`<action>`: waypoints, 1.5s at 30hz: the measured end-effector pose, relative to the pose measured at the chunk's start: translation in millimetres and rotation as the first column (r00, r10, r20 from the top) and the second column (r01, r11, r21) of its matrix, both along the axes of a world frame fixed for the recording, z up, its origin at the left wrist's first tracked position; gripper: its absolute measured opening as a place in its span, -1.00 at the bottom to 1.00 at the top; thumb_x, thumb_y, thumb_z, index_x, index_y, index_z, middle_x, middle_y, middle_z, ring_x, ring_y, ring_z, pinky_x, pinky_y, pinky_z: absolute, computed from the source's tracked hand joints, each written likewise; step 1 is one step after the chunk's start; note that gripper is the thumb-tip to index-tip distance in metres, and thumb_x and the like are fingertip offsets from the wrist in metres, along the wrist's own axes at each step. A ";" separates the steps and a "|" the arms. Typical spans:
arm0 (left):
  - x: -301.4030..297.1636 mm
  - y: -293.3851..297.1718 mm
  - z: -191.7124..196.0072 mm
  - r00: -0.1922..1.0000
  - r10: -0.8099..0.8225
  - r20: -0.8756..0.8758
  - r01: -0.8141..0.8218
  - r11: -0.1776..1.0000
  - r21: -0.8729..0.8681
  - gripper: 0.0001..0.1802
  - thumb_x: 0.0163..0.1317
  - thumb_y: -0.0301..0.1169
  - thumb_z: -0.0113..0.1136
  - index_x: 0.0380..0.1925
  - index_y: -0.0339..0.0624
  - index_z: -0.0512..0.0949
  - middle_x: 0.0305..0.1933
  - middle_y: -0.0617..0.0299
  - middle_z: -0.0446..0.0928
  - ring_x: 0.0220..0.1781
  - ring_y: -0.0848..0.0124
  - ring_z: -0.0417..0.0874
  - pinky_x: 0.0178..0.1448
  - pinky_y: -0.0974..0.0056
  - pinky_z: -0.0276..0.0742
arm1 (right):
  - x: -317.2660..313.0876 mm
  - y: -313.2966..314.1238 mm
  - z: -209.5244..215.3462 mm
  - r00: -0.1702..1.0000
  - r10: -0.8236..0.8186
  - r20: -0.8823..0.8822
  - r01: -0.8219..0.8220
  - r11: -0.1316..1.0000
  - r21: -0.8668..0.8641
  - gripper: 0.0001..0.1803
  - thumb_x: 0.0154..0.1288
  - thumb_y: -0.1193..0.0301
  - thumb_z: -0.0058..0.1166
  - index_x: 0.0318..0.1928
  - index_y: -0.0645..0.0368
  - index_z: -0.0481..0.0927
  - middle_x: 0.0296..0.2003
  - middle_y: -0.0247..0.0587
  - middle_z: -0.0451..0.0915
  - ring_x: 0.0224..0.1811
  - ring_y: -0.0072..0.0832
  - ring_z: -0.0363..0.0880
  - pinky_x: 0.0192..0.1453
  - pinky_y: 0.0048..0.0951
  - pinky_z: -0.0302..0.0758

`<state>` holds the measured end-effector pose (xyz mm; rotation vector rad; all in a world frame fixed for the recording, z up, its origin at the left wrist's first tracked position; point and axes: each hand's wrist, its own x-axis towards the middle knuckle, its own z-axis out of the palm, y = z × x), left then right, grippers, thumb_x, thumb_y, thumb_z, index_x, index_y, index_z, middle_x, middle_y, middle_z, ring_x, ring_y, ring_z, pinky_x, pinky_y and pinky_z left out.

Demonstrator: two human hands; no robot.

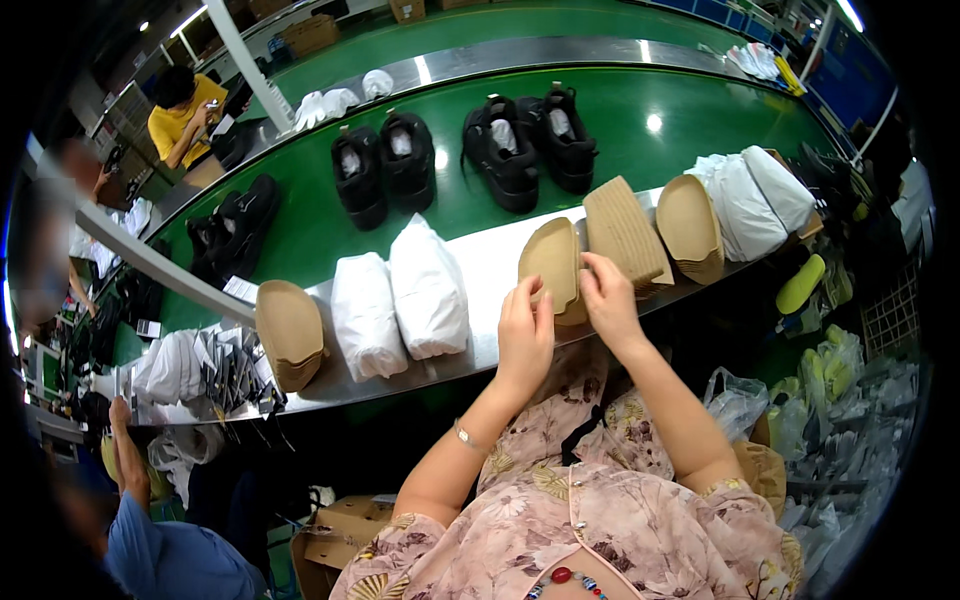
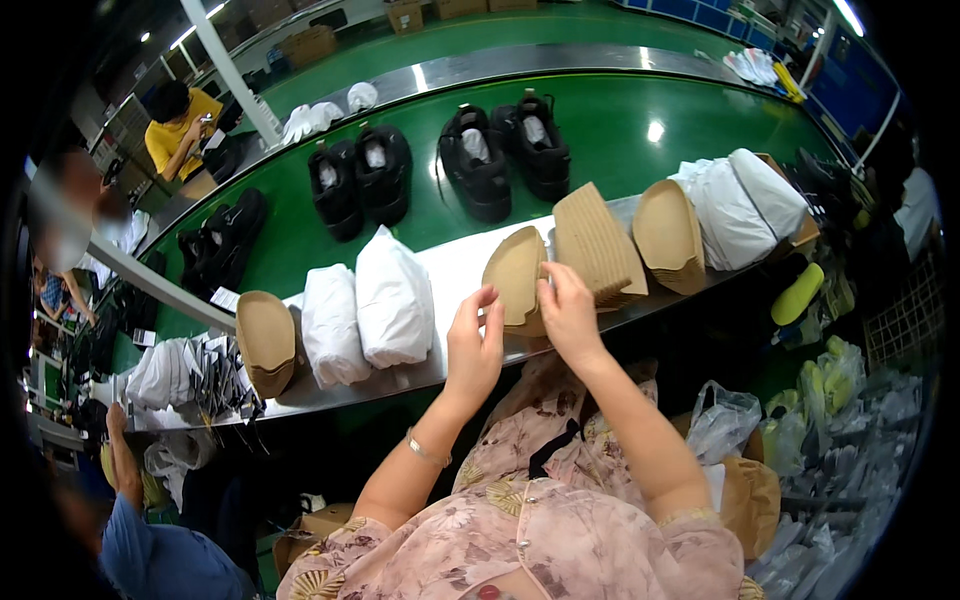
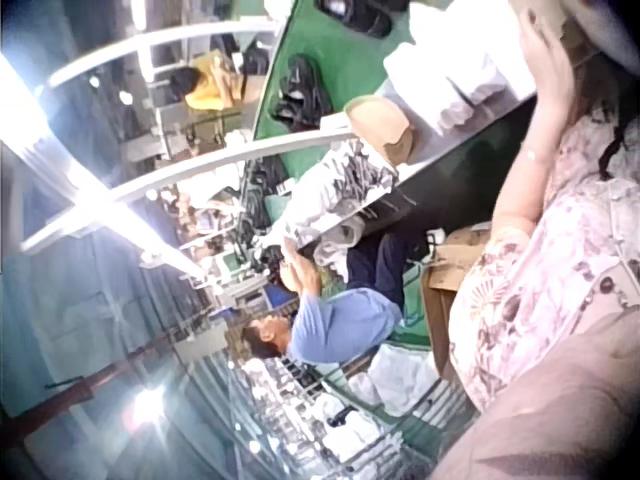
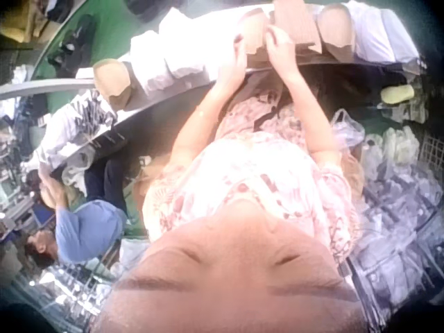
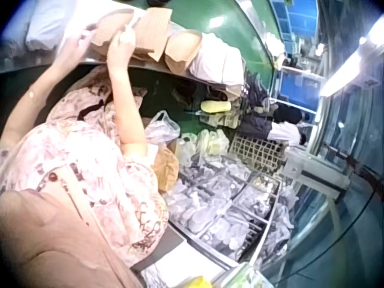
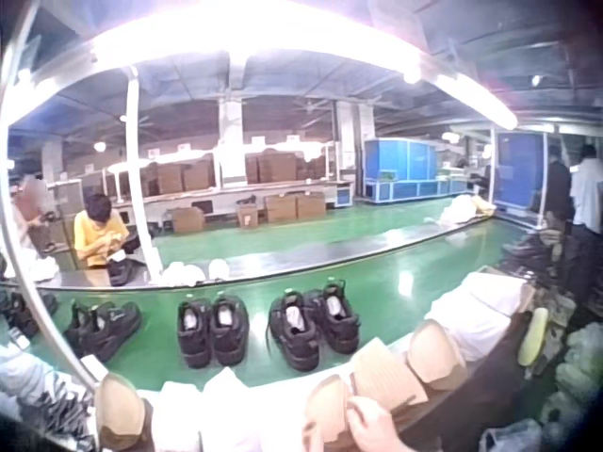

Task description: The person wraps wooden-style shoe lasts in white protective paper and organizes them on a workstation shelf next to an assembly conveyor belt.

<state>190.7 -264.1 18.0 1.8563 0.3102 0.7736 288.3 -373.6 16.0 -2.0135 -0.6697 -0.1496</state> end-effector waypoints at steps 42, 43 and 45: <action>87.5 25.8 -46.7 0.999 0.032 0.034 0.007 0.625 -0.781 -0.63 0.29 -0.31 0.01 -0.69 -0.22 0.40 -0.65 0.40 0.32 -0.58 0.61 0.24 -0.51 0.42 0.21 | 3.2 43.8 -25.4 0.972 0.141 -0.191 -0.173 0.971 -0.166 -0.46 0.34 0.24 -0.23 0.19 0.38 0.20 -0.20 0.34 0.47 -0.13 0.17 0.44 -0.03 -0.06 0.38; 91.2 23.6 -53.2 0.997 0.062 0.040 -0.010 0.652 -0.758 -0.62 0.31 -0.30 -0.02 -0.66 -0.26 0.42 -0.68 0.37 0.33 -0.59 0.59 0.25 -0.51 0.38 0.23 | 4.0 43.6 -27.4 0.979 0.135 -0.152 -0.162 0.970 -0.183 -0.47 0.36 0.24 -0.27 0.18 0.40 0.19 -0.24 0.35 0.47 -0.14 0.18 0.44 -0.05 -0.04 0.38; 91.7 24.5 -58.5 0.991 0.128 -0.029 -0.119 0.778 -0.617 -0.63 0.33 -0.31 -0.03 -0.65 -0.22 0.42 -0.64 0.41 0.35 -0.59 0.63 0.24 -0.52 0.42 0.20 | 4.2 44.2 -24.9 0.971 0.141 -0.191 -0.178 0.964 -0.197 -0.48 0.37 0.25 -0.28 0.18 0.41 0.18 -0.24 0.33 0.47 -0.15 0.18 0.44 -0.06 -0.04 0.39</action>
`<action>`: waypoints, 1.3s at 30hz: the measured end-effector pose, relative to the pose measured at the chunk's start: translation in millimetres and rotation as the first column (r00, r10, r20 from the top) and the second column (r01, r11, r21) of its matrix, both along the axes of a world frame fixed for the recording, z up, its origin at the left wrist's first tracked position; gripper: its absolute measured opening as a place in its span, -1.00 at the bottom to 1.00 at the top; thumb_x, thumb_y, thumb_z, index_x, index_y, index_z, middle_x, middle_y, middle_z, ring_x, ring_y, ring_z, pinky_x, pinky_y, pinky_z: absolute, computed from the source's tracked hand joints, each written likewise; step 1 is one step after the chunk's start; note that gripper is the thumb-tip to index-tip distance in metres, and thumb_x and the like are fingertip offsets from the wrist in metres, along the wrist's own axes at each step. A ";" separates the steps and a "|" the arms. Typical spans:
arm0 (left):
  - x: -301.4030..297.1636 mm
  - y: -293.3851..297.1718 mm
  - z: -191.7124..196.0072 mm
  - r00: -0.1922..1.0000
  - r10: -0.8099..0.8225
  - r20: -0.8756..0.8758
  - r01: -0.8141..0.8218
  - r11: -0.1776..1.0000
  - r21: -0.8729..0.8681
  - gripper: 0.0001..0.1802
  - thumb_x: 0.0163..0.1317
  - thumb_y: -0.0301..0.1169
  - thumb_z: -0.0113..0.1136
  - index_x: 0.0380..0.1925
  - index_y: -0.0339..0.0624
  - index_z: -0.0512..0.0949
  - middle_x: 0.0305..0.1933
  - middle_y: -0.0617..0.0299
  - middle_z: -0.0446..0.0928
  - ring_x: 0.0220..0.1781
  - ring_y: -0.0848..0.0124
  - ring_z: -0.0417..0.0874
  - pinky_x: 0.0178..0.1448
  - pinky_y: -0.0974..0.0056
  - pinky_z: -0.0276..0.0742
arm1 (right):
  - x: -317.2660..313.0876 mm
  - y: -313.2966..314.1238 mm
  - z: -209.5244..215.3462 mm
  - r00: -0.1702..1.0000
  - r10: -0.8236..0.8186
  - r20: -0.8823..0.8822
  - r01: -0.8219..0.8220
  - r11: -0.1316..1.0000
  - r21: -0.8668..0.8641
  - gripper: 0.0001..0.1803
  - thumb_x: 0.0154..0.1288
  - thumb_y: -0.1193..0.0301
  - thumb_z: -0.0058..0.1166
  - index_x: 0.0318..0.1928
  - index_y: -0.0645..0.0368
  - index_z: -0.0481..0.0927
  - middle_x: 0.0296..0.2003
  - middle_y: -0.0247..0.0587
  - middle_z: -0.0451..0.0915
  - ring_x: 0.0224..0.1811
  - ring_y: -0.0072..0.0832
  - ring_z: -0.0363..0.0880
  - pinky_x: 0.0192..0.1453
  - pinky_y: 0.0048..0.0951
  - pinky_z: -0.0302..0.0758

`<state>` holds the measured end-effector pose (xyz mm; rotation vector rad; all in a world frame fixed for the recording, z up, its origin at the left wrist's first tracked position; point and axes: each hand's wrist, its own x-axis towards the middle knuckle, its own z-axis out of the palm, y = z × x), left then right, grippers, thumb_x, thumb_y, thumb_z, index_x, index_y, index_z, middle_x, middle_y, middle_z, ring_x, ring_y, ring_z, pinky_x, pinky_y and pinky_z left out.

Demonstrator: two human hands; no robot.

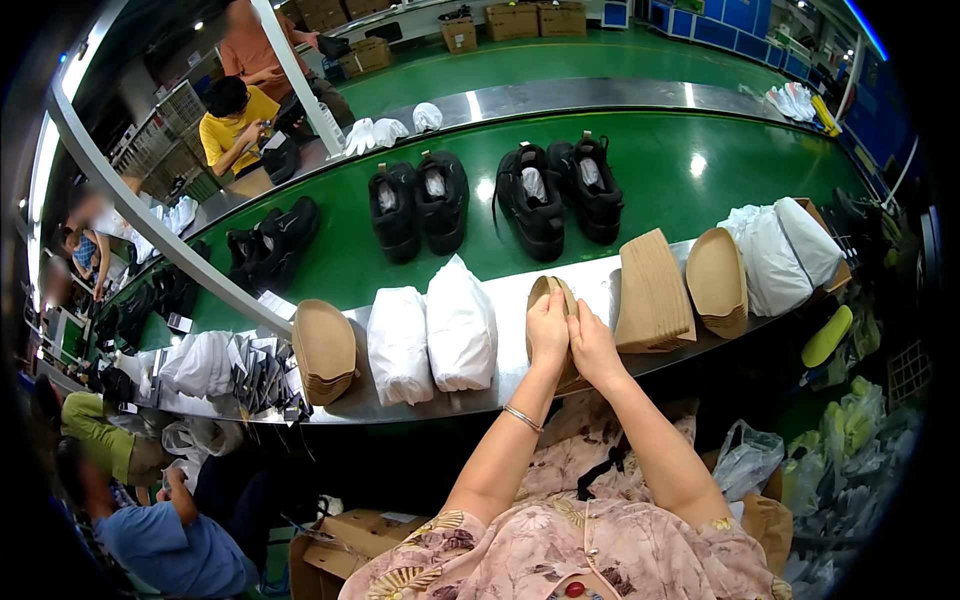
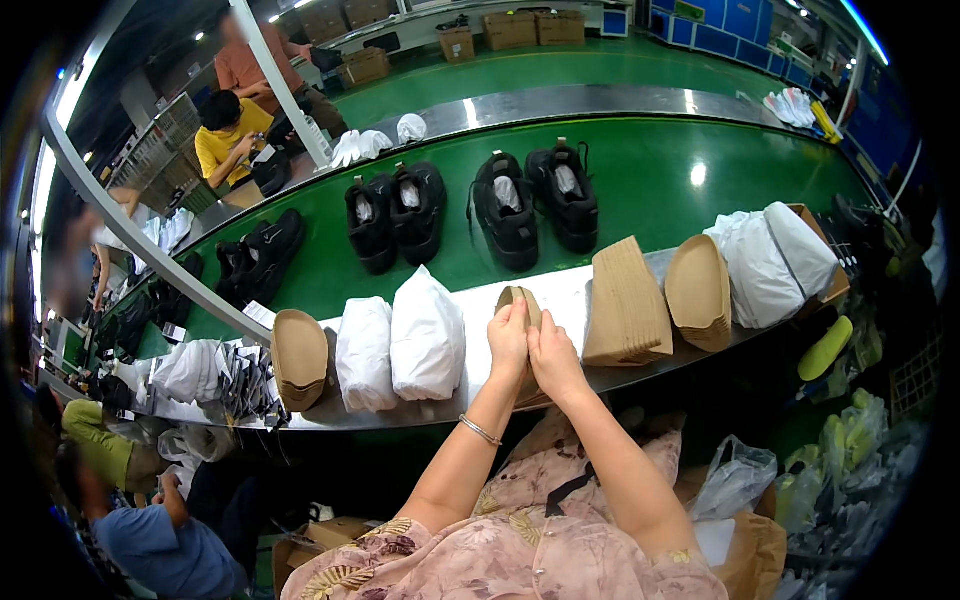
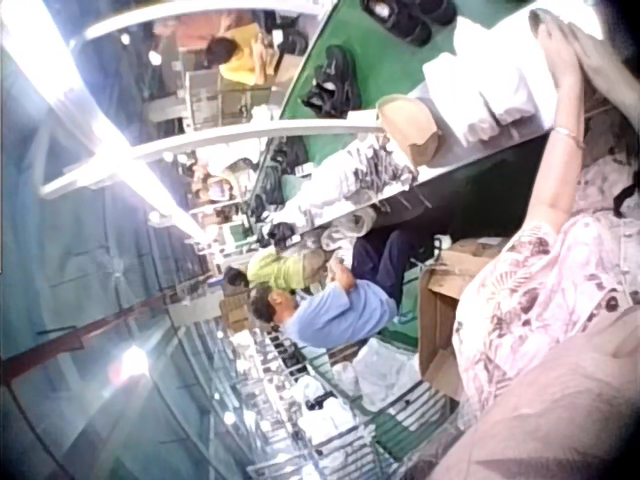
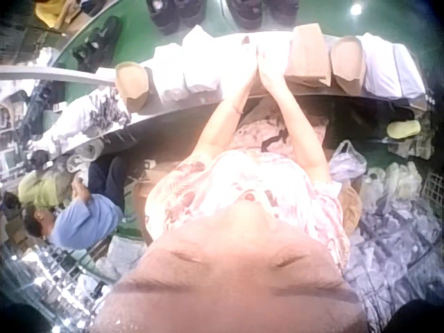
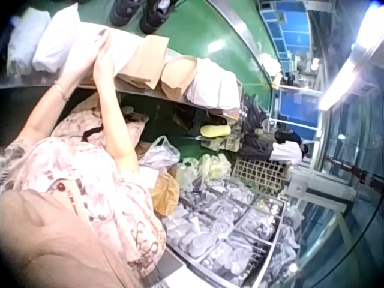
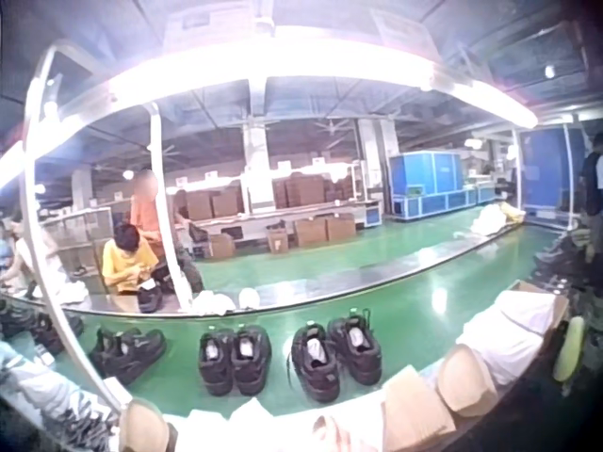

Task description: The person wraps wooden-style shoe lasts in white protective paper and organizes them on a workstation shelf next to an assembly conveyor belt.

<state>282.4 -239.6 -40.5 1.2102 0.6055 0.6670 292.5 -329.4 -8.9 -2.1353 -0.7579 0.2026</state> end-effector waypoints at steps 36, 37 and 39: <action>-124.1 -80.5 134.3 0.755 -0.427 0.497 0.591 0.772 -0.235 -0.66 0.36 -0.20 -0.06 -0.17 -0.30 0.42 -0.11 0.13 0.52 -0.11 0.40 0.56 -0.02 0.32 0.49 | -109.5 -141.7 113.7 0.892 0.178 -0.415 0.066 0.858 0.509 0.15 -0.02 0.25 0.32 0.38 0.21 -0.28 0.20 -0.05 0.13 0.30 -0.34 0.08 0.35 -0.35 0.04; -120.7 -91.9 132.0 0.720 -0.474 0.506 0.641 0.734 -0.224 -0.70 0.36 -0.24 -0.07 -0.15 -0.29 0.41 -0.12 0.14 0.51 -0.11 0.42 0.54 -0.02 0.34 0.48 | -116.4 -152.5 115.4 0.893 0.115 -0.434 0.149 0.835 0.529 0.16 -0.03 0.25 0.32 0.38 0.24 -0.26 0.25 -0.01 0.09 0.33 -0.32 0.04 0.38 -0.36 0.01; -114.2 -104.9 124.5 0.588 -0.626 0.512 0.795 0.566 -0.220 -0.75 0.36 -0.30 -0.07 -0.14 -0.27 0.39 -0.15 0.18 0.50 -0.15 0.45 0.53 -0.07 0.37 0.47 | -131.5 -173.3 103.0 0.947 -0.134 -0.294 0.271 0.823 0.499 0.18 -0.04 0.19 0.33 0.36 0.31 -0.25 0.29 0.07 0.05 0.36 -0.25 0.02 0.39 -0.33 0.00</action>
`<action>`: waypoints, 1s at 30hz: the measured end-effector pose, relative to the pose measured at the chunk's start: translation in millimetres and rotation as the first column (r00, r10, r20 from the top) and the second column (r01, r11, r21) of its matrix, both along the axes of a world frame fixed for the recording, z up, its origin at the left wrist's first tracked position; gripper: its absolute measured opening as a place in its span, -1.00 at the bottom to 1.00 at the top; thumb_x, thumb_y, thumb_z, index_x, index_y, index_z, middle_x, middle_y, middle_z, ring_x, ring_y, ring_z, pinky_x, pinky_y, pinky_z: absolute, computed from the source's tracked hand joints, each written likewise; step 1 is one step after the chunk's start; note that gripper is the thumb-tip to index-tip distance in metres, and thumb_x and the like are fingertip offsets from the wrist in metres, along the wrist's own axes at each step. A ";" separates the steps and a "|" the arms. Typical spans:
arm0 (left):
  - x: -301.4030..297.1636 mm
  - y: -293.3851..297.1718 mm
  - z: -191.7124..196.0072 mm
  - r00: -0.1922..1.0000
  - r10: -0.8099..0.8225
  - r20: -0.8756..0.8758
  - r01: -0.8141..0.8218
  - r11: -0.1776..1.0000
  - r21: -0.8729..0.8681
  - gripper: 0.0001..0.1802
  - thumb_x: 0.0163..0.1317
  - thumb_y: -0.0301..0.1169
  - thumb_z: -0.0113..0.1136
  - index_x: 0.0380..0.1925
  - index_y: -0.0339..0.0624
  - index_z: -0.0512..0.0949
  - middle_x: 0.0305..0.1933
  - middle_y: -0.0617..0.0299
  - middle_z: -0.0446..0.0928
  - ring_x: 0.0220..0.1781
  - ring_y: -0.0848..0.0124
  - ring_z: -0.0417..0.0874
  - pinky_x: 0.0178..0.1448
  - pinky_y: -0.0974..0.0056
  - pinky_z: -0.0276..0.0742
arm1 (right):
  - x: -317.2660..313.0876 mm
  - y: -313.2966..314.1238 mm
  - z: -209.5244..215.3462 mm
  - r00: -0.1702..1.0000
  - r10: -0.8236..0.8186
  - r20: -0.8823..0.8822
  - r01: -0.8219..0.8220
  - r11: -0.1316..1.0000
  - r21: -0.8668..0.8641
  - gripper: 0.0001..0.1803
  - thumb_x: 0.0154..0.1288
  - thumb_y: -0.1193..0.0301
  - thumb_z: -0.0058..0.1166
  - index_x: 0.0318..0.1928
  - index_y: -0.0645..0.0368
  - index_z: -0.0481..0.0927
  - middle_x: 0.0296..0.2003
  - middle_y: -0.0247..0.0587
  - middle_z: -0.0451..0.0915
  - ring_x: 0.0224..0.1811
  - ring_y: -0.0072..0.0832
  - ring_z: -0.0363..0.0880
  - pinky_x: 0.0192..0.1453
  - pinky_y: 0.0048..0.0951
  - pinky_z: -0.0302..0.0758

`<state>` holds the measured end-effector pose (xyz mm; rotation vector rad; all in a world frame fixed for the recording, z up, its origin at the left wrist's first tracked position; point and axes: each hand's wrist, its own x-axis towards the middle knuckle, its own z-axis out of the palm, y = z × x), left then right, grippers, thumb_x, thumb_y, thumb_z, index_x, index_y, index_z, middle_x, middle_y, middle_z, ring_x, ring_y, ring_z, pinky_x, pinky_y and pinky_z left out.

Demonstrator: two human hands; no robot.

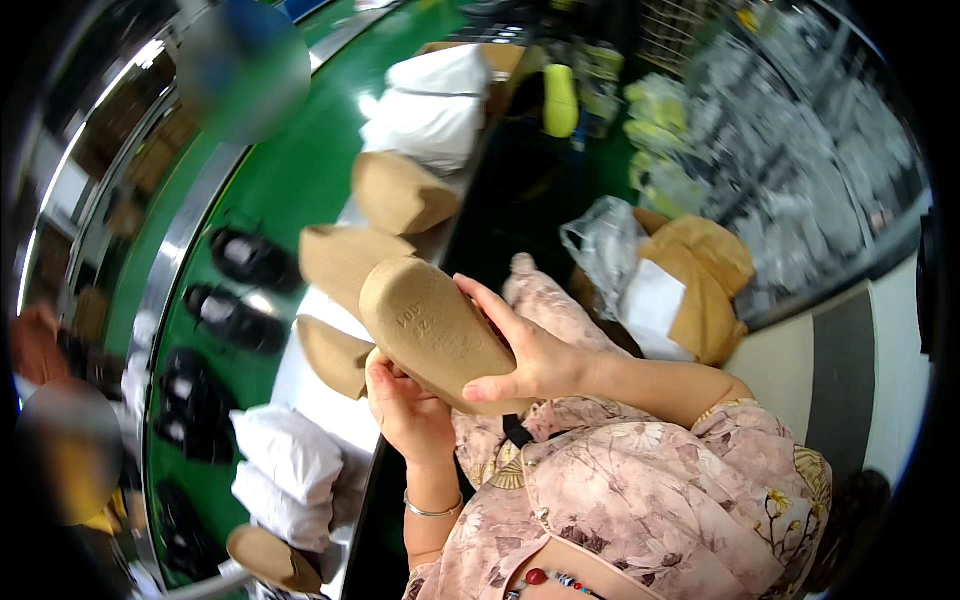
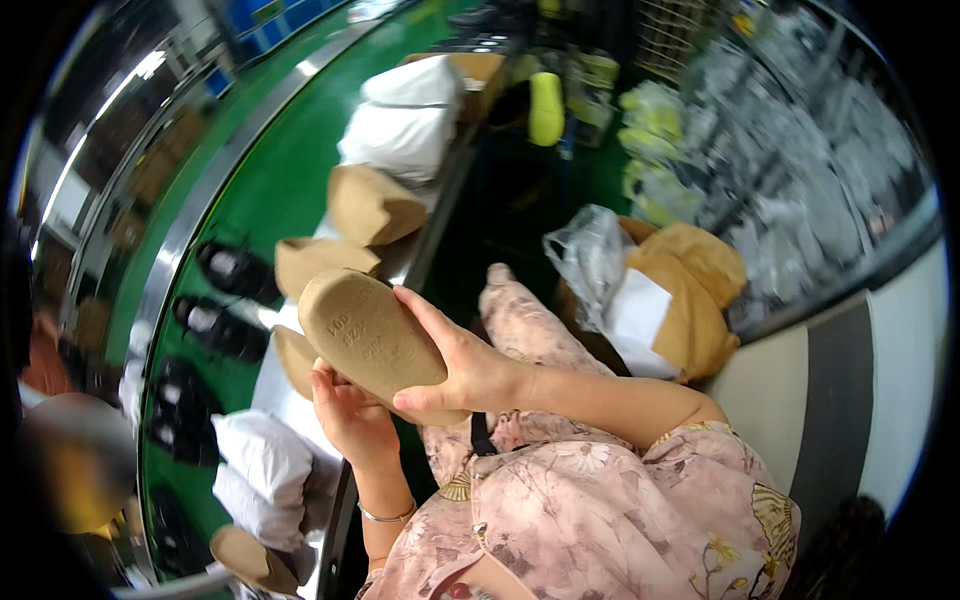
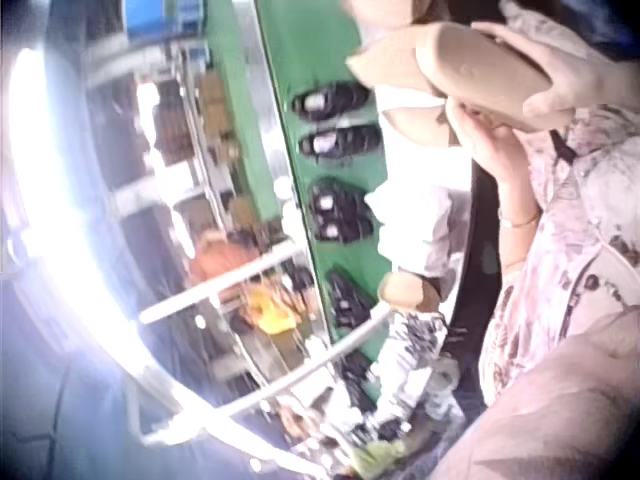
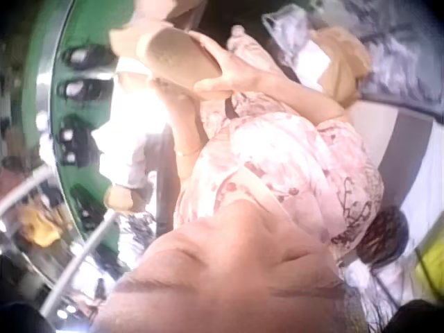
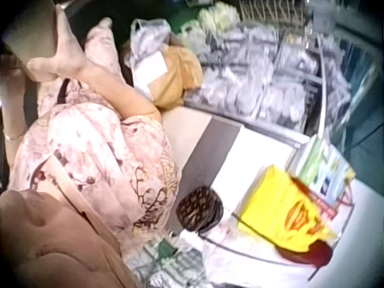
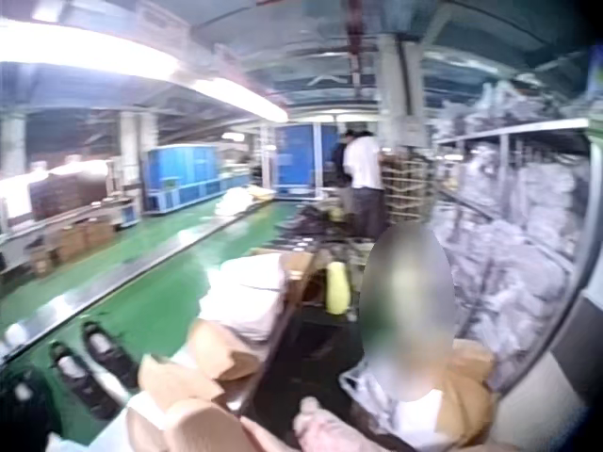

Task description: The person wraps wooden-style shoe lasts in white protective paper and organizes them on a workstation shelf next to an assembly conveyor belt.

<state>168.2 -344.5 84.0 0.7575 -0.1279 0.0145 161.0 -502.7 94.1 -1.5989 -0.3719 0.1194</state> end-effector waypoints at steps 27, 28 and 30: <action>3.1 -138.5 -115.3 0.769 -0.071 -0.636 0.351 0.878 0.327 -0.81 0.34 -0.36 -0.03 -0.29 -0.24 0.48 -0.39 0.30 0.54 -0.40 0.58 0.53 -0.28 0.50 0.46 | -76.4 -279.0 -382.0 0.378 -0.783 -0.494 0.072 0.557 -0.827 -0.47 0.26 0.00 -0.30 -0.11 0.13 0.56 0.00 0.03 0.49 0.13 -0.06 0.37 0.13 0.15 0.21; 4.2 -143.3 -116.9 0.758 -0.094 -0.645 0.376 0.871 0.316 -0.81 0.34 -0.35 -0.03 -0.28 -0.24 0.48 -0.39 0.30 0.54 -0.40 0.58 0.53 -0.28 0.50 0.46 | -76.3 -281.7 -380.4 0.383 -0.766 -0.516 0.066 0.580 -0.812 -0.49 0.25 0.01 -0.27 -0.11 0.12 0.57 -0.04 0.02 0.52 0.11 -0.06 0.40 0.14 0.10 0.25; 5.9 -152.0 -119.1 0.737 -0.142 -0.661 0.425 0.857 0.290 -0.80 0.33 -0.34 -0.03 -0.27 -0.25 0.49 -0.39 0.30 0.54 -0.39 0.57 0.53 -0.27 0.49 0.46 | -86.3 -285.7 -392.8 0.409 -0.793 -0.452 0.137 0.543 -0.829 -0.57 0.23 0.09 -0.15 -0.18 0.15 0.59 -0.14 0.00 0.57 0.00 -0.06 0.48 0.07 -0.04 0.33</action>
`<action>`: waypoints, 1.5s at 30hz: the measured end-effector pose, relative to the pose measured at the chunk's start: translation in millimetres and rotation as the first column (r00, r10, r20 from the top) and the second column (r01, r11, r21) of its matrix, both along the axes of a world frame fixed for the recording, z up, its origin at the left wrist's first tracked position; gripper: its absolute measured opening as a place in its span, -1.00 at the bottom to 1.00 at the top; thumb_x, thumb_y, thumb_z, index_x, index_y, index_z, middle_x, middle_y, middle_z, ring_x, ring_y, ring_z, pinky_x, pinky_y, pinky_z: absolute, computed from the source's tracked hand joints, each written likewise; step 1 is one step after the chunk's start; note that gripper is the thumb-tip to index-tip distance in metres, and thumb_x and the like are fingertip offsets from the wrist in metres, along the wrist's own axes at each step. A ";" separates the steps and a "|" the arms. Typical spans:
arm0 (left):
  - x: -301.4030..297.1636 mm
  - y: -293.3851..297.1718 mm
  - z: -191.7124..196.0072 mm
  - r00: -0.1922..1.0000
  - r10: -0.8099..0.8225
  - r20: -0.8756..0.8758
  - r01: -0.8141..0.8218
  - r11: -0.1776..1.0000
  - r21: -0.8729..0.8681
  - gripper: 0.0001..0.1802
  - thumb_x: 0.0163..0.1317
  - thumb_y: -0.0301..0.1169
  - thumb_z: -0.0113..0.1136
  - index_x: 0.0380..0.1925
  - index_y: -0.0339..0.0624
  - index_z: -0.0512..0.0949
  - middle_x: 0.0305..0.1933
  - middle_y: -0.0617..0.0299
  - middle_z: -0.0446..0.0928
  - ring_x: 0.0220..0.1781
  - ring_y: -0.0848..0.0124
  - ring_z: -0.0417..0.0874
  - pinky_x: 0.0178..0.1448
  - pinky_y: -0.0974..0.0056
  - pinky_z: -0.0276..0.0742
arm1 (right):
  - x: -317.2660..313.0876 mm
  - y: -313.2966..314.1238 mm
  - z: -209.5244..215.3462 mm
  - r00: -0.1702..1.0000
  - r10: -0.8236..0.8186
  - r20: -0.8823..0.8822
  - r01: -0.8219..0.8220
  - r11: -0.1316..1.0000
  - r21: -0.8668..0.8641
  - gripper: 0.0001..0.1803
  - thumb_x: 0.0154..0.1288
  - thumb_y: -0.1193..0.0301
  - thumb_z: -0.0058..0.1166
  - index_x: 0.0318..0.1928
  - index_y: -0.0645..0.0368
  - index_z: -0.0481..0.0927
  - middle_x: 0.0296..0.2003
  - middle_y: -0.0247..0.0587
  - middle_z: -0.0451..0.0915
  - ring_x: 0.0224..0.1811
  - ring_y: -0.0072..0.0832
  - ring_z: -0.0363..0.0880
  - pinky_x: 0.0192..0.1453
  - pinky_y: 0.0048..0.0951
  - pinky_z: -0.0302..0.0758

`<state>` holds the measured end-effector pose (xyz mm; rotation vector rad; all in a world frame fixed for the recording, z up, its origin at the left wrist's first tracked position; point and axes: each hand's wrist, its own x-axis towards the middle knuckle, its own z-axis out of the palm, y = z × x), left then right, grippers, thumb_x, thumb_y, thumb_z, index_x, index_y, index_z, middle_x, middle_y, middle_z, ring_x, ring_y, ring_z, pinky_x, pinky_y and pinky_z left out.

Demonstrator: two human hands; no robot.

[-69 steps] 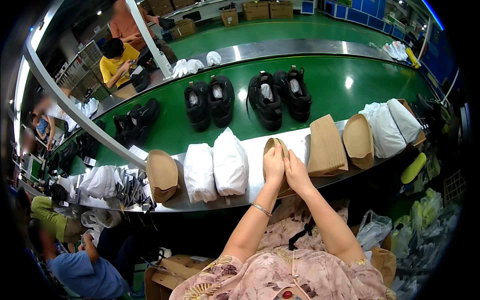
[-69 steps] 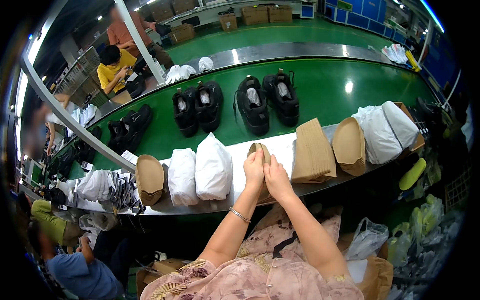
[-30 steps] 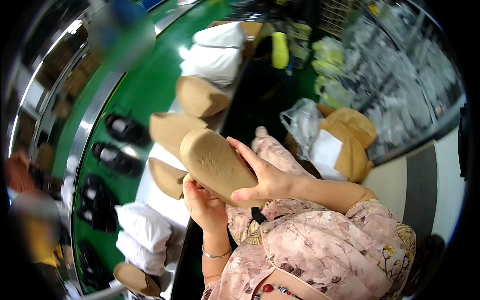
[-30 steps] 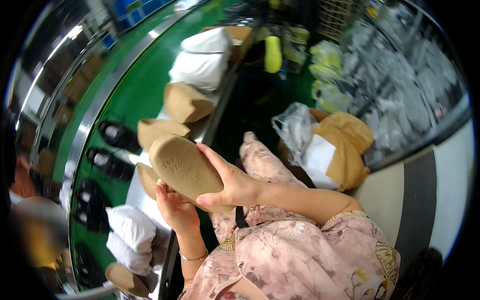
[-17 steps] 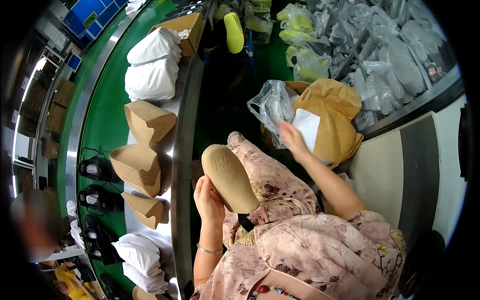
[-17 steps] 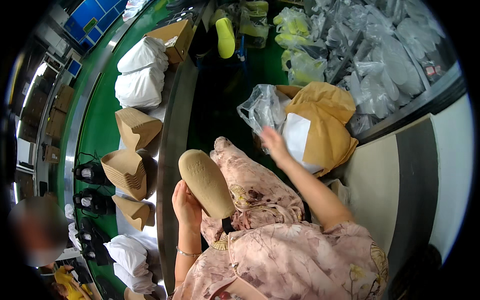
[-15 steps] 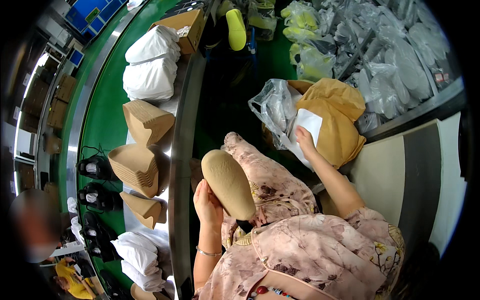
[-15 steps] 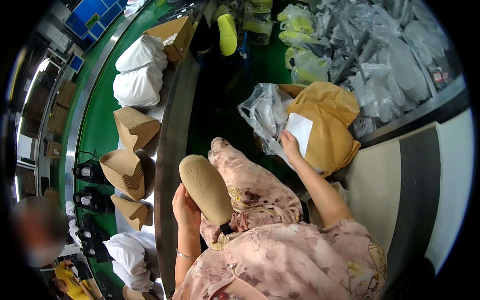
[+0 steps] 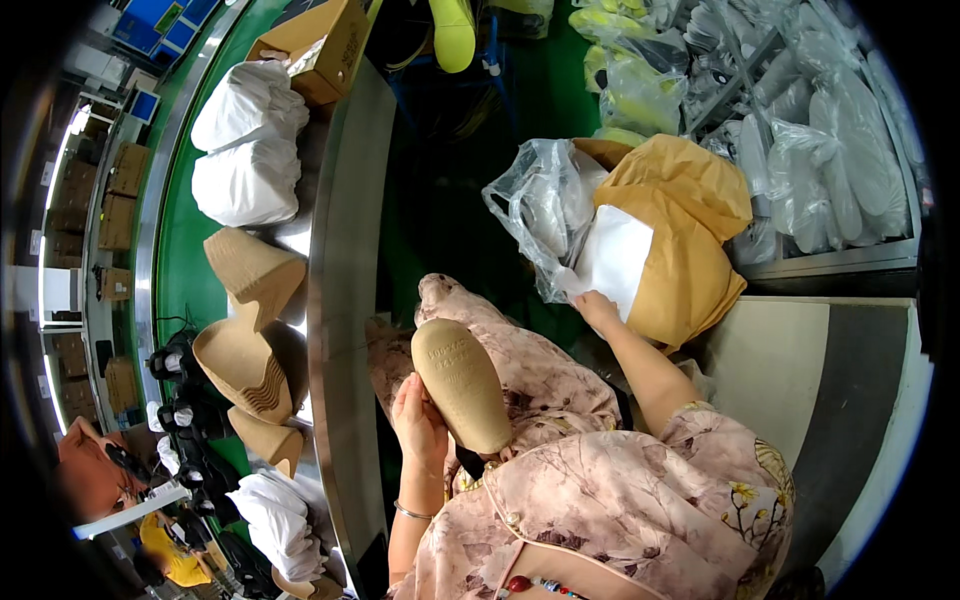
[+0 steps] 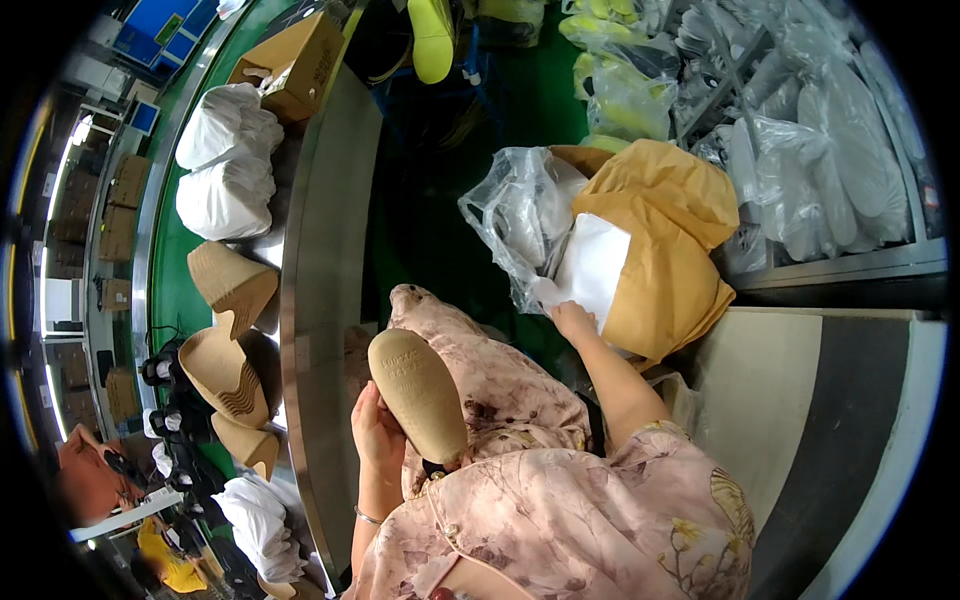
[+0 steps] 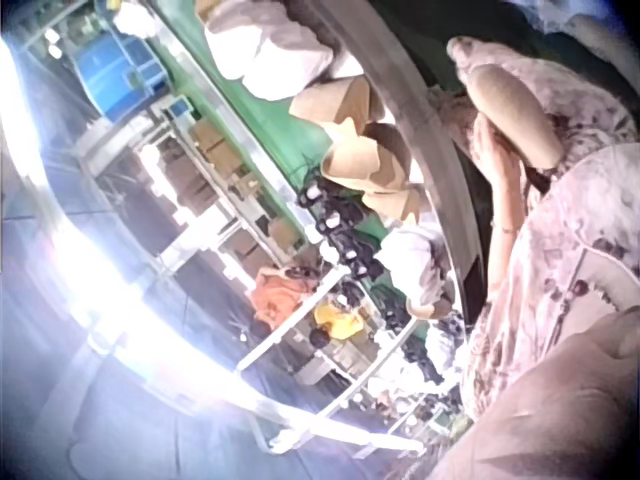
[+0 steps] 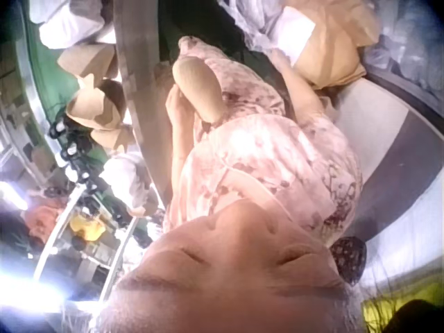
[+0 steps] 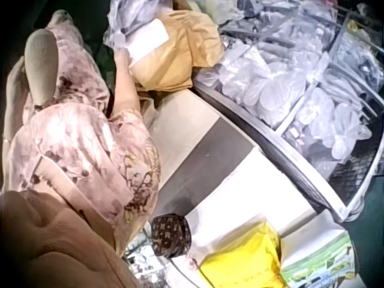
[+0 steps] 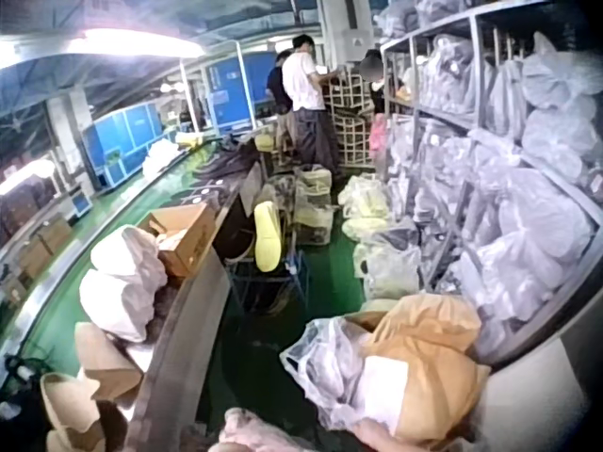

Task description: The person wraps wooden-style shoe lasts in white protective paper and organizes them on a workstation shelf next to an assembly conveyor belt.

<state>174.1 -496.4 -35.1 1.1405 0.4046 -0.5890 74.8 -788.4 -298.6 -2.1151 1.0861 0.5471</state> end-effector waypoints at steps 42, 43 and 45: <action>9.4 -13.3 -117.0 0.994 0.038 -0.100 -0.075 0.913 -0.400 -0.87 0.30 -0.35 0.03 -0.37 -0.15 0.44 -0.34 0.28 0.53 -0.29 0.47 0.51 -0.10 0.35 0.44 | 70.2 128.4 255.8 0.463 0.878 0.119 -0.883 0.468 -0.023 -0.48 0.04 0.27 0.13 -0.01 0.33 0.45 -0.06 0.39 0.41 0.06 0.17 0.37 0.14 -0.05 0.37; 7.4 -18.1 -116.4 0.993 0.043 -0.113 -0.085 0.909 -0.407 -0.87 0.30 -0.35 0.03 -0.37 -0.14 0.44 -0.36 0.29 0.53 -0.30 0.48 0.51 -0.11 0.35 0.44 | 58.3 125.7 247.6 0.382 0.882 0.275 -0.841 0.455 -0.291 -0.56 0.01 0.34 0.11 -0.07 0.29 0.49 -0.12 0.37 0.42 -0.02 0.18 0.43 0.02 -0.06 0.47; 4.5 -19.8 -124.8 0.993 0.055 -0.107 -0.094 0.908 -0.409 -0.87 0.30 -0.35 0.03 -0.33 -0.15 0.44 -0.38 0.31 0.50 -0.31 0.49 0.49 -0.12 0.36 0.43 | 53.7 126.1 241.8 0.340 0.917 0.211 -0.862 0.393 -0.320 -0.61 0.02 0.32 0.11 -0.11 0.23 0.51 -0.12 0.33 0.42 -0.04 0.19 0.44 -0.11 -0.06 0.53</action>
